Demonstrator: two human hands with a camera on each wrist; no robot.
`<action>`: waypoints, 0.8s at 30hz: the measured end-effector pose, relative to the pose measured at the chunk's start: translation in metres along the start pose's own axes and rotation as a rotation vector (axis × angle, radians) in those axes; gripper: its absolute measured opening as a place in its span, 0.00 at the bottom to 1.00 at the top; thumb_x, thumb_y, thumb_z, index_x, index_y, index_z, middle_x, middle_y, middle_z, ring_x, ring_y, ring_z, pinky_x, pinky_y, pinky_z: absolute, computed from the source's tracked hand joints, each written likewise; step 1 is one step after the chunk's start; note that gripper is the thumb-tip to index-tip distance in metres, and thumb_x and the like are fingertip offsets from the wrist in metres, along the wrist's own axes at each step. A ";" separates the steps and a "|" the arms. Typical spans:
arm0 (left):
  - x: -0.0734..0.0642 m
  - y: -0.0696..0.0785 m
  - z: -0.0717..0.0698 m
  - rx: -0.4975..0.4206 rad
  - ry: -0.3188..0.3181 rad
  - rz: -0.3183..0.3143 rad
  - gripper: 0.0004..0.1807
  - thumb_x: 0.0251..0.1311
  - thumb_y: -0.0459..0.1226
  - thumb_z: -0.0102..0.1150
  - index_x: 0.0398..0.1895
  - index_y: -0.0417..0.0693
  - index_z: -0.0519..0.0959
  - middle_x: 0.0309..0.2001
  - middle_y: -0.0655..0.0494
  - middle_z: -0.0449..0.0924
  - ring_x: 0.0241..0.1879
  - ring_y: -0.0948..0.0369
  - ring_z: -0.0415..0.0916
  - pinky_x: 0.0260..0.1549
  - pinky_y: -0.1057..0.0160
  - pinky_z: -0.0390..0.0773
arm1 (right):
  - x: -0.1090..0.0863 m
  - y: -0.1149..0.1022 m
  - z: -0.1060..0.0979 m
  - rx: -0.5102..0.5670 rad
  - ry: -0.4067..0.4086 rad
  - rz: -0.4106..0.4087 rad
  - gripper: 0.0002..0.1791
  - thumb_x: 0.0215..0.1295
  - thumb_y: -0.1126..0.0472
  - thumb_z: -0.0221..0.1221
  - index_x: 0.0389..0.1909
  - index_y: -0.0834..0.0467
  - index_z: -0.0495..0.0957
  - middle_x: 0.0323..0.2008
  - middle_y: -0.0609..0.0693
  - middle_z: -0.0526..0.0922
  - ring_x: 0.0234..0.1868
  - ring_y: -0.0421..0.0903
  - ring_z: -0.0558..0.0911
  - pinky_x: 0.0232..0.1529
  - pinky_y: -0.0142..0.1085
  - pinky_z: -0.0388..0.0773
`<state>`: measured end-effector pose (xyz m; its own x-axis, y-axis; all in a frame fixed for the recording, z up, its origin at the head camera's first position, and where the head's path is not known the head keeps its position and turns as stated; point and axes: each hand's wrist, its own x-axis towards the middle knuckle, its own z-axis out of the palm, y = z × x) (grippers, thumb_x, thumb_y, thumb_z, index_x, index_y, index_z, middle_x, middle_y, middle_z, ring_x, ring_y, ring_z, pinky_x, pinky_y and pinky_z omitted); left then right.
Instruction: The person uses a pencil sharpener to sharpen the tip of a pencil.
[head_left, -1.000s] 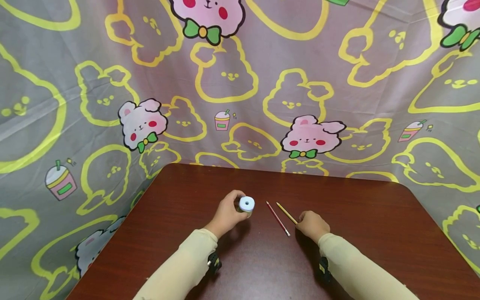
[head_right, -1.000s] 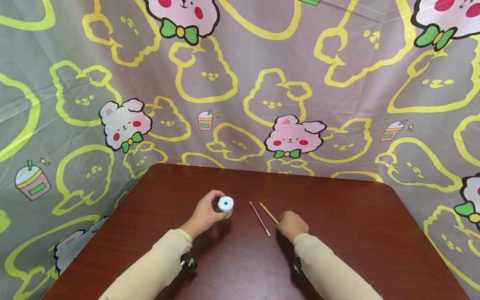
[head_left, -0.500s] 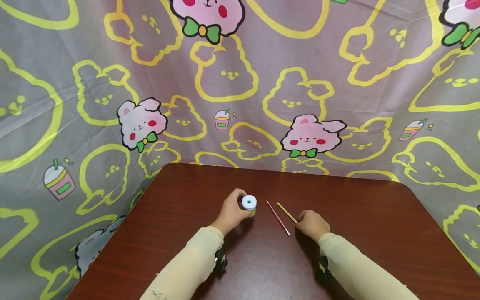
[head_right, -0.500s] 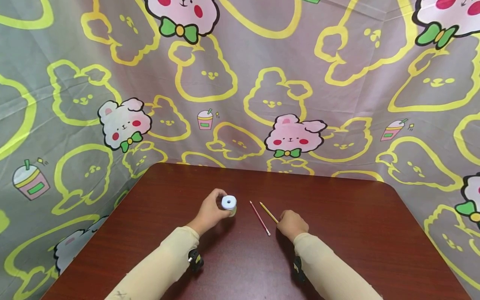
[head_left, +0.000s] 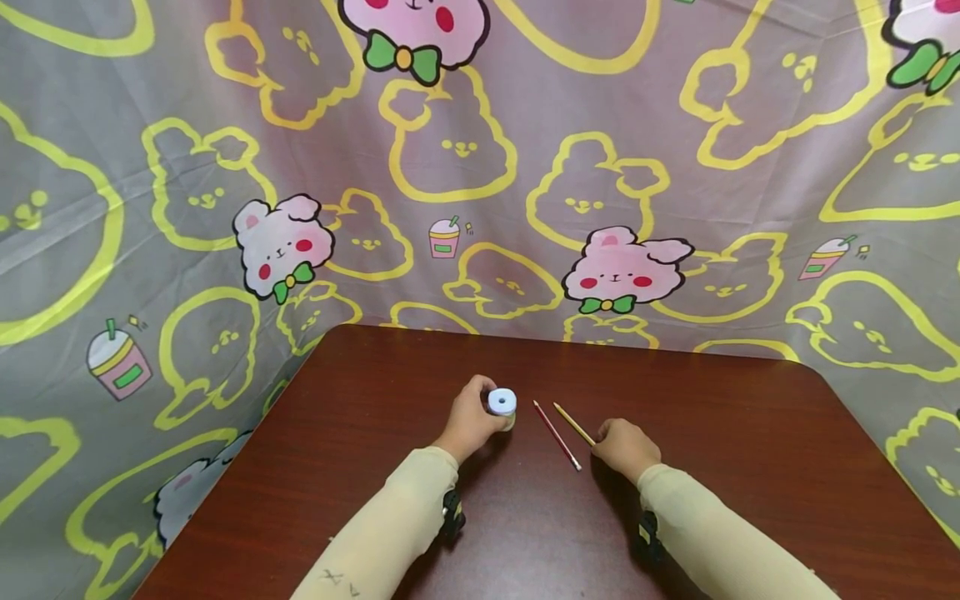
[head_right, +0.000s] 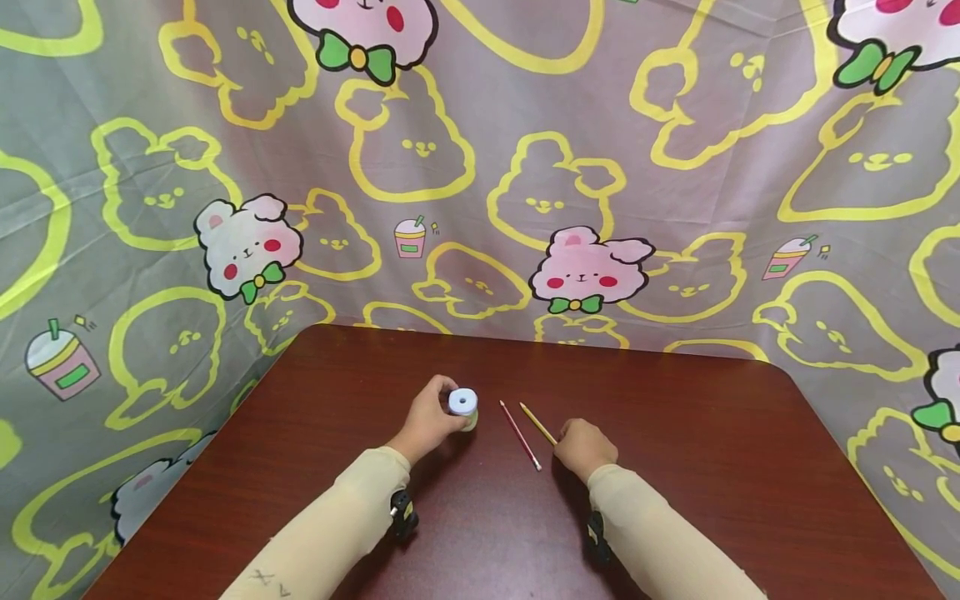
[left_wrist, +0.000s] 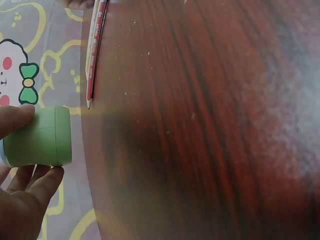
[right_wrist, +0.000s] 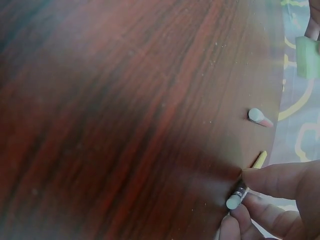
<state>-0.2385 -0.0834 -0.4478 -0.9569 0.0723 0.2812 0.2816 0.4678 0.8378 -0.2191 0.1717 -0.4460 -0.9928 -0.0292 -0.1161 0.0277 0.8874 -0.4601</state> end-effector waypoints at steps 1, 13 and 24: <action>0.001 -0.001 0.001 0.004 -0.002 -0.003 0.26 0.35 0.24 0.73 0.39 0.39 0.70 0.39 0.46 0.77 0.39 0.54 0.74 0.43 0.56 0.75 | 0.000 0.000 0.000 -0.001 0.000 -0.002 0.11 0.54 0.59 0.65 0.35 0.61 0.82 0.30 0.51 0.83 0.29 0.47 0.79 0.29 0.46 0.74; 0.005 -0.005 0.007 0.039 0.006 -0.049 0.26 0.34 0.24 0.72 0.38 0.40 0.69 0.38 0.47 0.76 0.40 0.53 0.73 0.45 0.54 0.74 | -0.001 -0.001 -0.002 0.011 -0.009 -0.017 0.11 0.54 0.60 0.66 0.35 0.62 0.81 0.29 0.50 0.82 0.28 0.46 0.78 0.28 0.45 0.74; 0.008 -0.002 0.007 0.063 -0.030 -0.079 0.25 0.36 0.23 0.71 0.38 0.39 0.68 0.38 0.45 0.75 0.41 0.51 0.73 0.45 0.52 0.74 | -0.002 -0.003 -0.003 0.013 -0.016 -0.018 0.11 0.54 0.60 0.65 0.37 0.62 0.81 0.32 0.52 0.83 0.30 0.46 0.79 0.30 0.46 0.74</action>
<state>-0.2470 -0.0778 -0.4505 -0.9779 0.0585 0.2005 0.2008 0.5274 0.8255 -0.2180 0.1708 -0.4415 -0.9912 -0.0520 -0.1216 0.0119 0.8807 -0.4735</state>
